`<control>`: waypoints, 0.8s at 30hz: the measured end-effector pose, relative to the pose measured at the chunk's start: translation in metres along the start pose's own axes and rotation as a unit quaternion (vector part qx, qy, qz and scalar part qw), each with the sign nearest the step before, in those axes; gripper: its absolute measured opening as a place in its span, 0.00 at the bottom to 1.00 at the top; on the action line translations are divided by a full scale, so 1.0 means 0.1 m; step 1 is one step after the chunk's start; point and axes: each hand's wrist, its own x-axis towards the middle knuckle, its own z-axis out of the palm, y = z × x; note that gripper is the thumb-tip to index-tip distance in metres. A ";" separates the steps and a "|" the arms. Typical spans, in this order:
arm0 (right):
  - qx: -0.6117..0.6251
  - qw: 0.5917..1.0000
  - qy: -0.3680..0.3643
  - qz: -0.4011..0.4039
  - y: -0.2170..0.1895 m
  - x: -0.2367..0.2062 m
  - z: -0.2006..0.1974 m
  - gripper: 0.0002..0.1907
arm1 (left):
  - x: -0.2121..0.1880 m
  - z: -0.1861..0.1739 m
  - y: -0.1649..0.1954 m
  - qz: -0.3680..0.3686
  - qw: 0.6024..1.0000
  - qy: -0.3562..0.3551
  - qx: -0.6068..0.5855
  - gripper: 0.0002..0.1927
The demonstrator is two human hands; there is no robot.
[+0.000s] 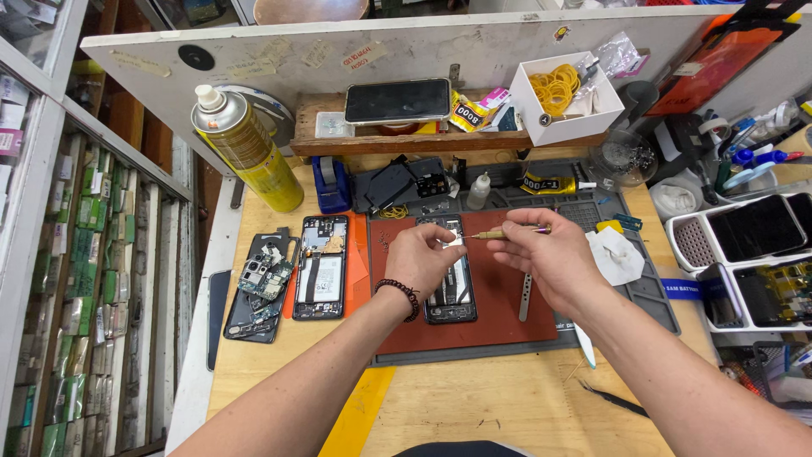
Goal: The person uses a small screwdriver to remove screws from the internal frame of a disassembled smartphone. After removing several screws, the person places a black rectangular component onto the phone's internal chassis.
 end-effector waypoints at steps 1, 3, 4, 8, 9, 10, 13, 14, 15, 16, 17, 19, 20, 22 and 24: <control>0.001 1.000 -0.002 0.001 0.00 -0.01 0.03 0.16 | 0.00 -0.01 -0.01 0.006 1.000 0.003 -0.007 0.11; -0.008 1.000 -0.005 0.001 0.00 -0.01 0.06 0.16 | -0.01 -0.02 -0.05 0.016 1.000 0.011 -0.022 0.09; -0.012 1.000 -0.007 0.001 0.01 -0.02 0.09 0.16 | -0.01 -0.04 -0.07 0.021 0.999 0.013 -0.029 0.08; -0.026 1.000 -0.005 0.001 0.03 -0.03 0.15 0.16 | -0.02 -0.07 -0.16 0.034 0.999 0.012 -0.029 0.07; -0.030 1.000 -0.009 -0.002 0.03 -0.03 0.16 0.16 | -0.02 -0.08 -0.18 0.033 0.999 0.011 -0.021 0.07; -0.032 0.999 -0.012 -0.005 0.04 -0.03 0.17 0.16 | -0.03 -0.09 -0.20 0.034 0.999 0.015 -0.015 0.07; -0.028 0.999 -0.014 -0.005 0.04 -0.03 0.19 0.16 | -0.02 -0.11 -0.24 0.037 0.999 0.023 0.000 0.07; -0.030 0.999 -0.019 -0.003 0.04 -0.03 0.19 0.16 | -0.03 -0.12 -0.26 0.036 0.999 0.025 0.004 0.07; -0.033 0.999 -0.023 -0.001 0.04 -0.03 0.20 0.16 | -0.03 -0.12 -0.27 0.035 0.999 0.028 0.008 0.07; -0.035 0.999 -0.028 0.001 0.05 -0.03 0.21 0.16 | -0.02 -0.12 -0.27 0.041 0.999 0.033 0.013 0.07; -0.034 0.999 -0.029 0.002 0.05 -0.03 0.22 0.16 | -0.02 -0.13 -0.28 0.049 0.998 0.036 0.019 0.07; -0.033 0.999 -0.028 0.005 0.06 -0.02 0.23 0.16 | -0.01 -0.12 -0.28 0.058 0.997 0.039 0.026 0.07; -0.032 0.999 -0.028 0.003 0.07 -0.02 0.24 0.16 | -0.01 -0.13 -0.27 0.059 0.997 0.039 0.030 0.07; -0.032 0.999 -0.029 0.000 0.07 -0.01 0.24 0.16 | -0.02 -0.14 -0.27 0.059 0.997 0.040 0.032 0.07; -0.030 0.999 -0.029 -0.003 0.07 -0.01 0.23 0.16 | -0.03 -0.15 -0.25 0.060 0.997 0.040 0.030 0.07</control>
